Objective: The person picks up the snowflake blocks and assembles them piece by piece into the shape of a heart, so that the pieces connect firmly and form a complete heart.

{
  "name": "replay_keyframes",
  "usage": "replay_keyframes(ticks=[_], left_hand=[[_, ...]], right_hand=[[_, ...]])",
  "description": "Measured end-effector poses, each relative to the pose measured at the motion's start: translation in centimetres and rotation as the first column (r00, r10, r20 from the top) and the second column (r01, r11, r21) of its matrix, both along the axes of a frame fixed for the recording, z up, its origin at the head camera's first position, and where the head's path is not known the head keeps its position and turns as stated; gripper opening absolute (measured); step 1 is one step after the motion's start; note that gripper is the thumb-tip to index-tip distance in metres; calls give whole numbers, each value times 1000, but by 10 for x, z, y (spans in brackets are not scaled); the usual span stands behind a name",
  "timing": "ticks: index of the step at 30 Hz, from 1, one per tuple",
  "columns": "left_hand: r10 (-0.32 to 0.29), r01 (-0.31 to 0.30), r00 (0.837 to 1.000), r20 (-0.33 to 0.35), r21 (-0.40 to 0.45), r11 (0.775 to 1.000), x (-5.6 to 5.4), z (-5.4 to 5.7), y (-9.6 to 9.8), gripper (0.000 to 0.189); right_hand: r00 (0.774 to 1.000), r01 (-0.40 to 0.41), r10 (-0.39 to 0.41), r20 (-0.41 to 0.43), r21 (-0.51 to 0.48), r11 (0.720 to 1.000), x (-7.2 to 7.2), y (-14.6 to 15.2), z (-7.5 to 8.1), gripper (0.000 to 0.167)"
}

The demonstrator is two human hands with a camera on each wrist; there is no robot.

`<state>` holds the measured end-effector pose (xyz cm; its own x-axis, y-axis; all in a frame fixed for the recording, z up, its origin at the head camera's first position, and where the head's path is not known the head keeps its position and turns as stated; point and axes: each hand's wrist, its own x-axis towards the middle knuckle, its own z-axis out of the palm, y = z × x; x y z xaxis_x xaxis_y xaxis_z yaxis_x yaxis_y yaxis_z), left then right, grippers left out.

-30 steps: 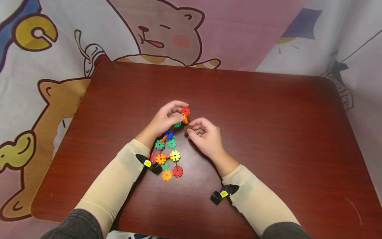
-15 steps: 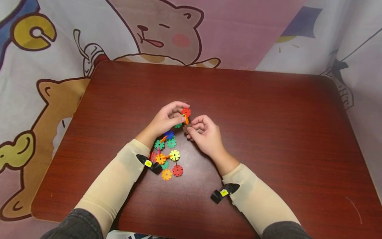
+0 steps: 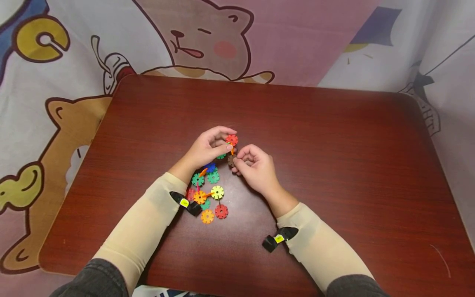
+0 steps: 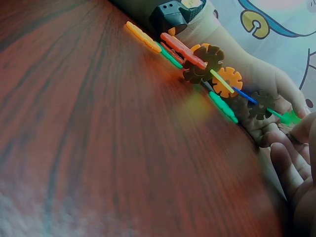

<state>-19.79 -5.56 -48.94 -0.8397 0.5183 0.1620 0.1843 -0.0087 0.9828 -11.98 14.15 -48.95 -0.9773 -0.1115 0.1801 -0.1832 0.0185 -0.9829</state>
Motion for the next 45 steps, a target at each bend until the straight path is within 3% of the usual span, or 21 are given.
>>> replay_keyframes(ticks=[20, 26, 29, 33, 38, 41, 43, 45], left_hand=[[3, -4, 1000, -22, -26, 1000, -2, 1, 1, 35], [4, -5, 1000, -3, -41, 999, 0, 2, 2, 36], [-1, 1, 1000, 7, -48, 999, 0, 2, 2, 39], [17, -16, 1000, 13, -36, 999, -1, 3, -1, 40], [54, -54, 998, 32, 2, 999, -4, 1, -4, 39], [57, -58, 998, 37, 26, 998, -4, -1, -4, 38], [57, -58, 998, 34, 38, 998, -4, -1, -4, 38], [58, -59, 998, 31, 42, 997, -4, 0, -4, 38]], right_hand=[[997, 17, -7, 77, -138, 990, -4, 2, 0, 14], [995, 26, -14, 94, -130, 991, -4, 1, -1, 16], [997, 17, -12, 72, -73, 997, -4, 1, -2, 18], [999, 32, -34, 31, 84, 996, -4, 0, -2, 17], [990, 109, -79, -118, 276, 955, -3, 2, -2, 7], [965, 104, -10, -262, 348, 932, -3, 4, -5, 11], [943, 45, 86, -320, 381, 924, -4, 4, -7, 13], [917, -29, 200, -345, 443, 896, -4, 5, -9, 13]])
